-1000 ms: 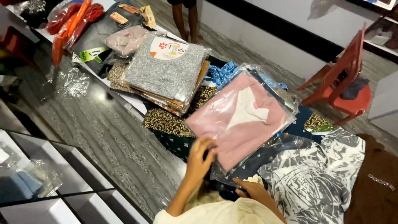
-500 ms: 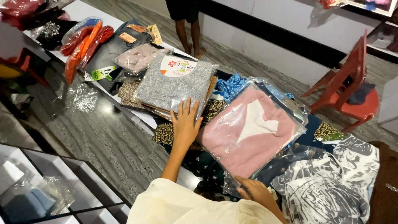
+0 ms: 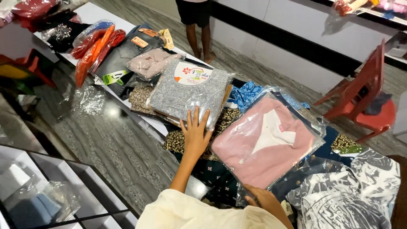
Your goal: Organize and sort packaged clothing items into shelves.
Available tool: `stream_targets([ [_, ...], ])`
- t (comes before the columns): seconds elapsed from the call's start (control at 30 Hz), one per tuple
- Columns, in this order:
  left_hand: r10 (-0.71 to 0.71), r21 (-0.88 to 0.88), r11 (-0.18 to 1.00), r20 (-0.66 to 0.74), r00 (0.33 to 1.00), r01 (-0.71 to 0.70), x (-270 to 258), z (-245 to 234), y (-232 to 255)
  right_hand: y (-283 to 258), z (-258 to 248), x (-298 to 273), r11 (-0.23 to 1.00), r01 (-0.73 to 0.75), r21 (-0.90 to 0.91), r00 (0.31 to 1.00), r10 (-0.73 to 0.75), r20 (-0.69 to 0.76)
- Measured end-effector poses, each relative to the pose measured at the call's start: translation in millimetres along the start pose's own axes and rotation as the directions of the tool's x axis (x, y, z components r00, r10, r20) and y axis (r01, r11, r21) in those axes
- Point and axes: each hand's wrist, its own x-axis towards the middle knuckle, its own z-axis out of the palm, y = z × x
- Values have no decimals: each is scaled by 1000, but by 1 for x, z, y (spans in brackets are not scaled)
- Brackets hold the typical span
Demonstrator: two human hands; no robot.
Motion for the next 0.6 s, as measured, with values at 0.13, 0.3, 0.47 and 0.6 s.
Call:
stream_targets([
  [0.13,22,-58,998,-11,1000,-23,-3,9,-15,-13,-4,8,1000,27,10,1000,-27,2],
  [0.3,11,-170,985,-132,991,-33,-7,4,-20,-7,4,13,999,38,19,999,-38,38],
  [0.47,7,-326,940,-282,959,-102,-15,-17,-19,3,10,15,997,67,44,997,-68,35],
  [0.6,-32,-380,919,-327,944,-101,-25,-28,-17,-3,10,16,997,54,47,998,-55,28],
])
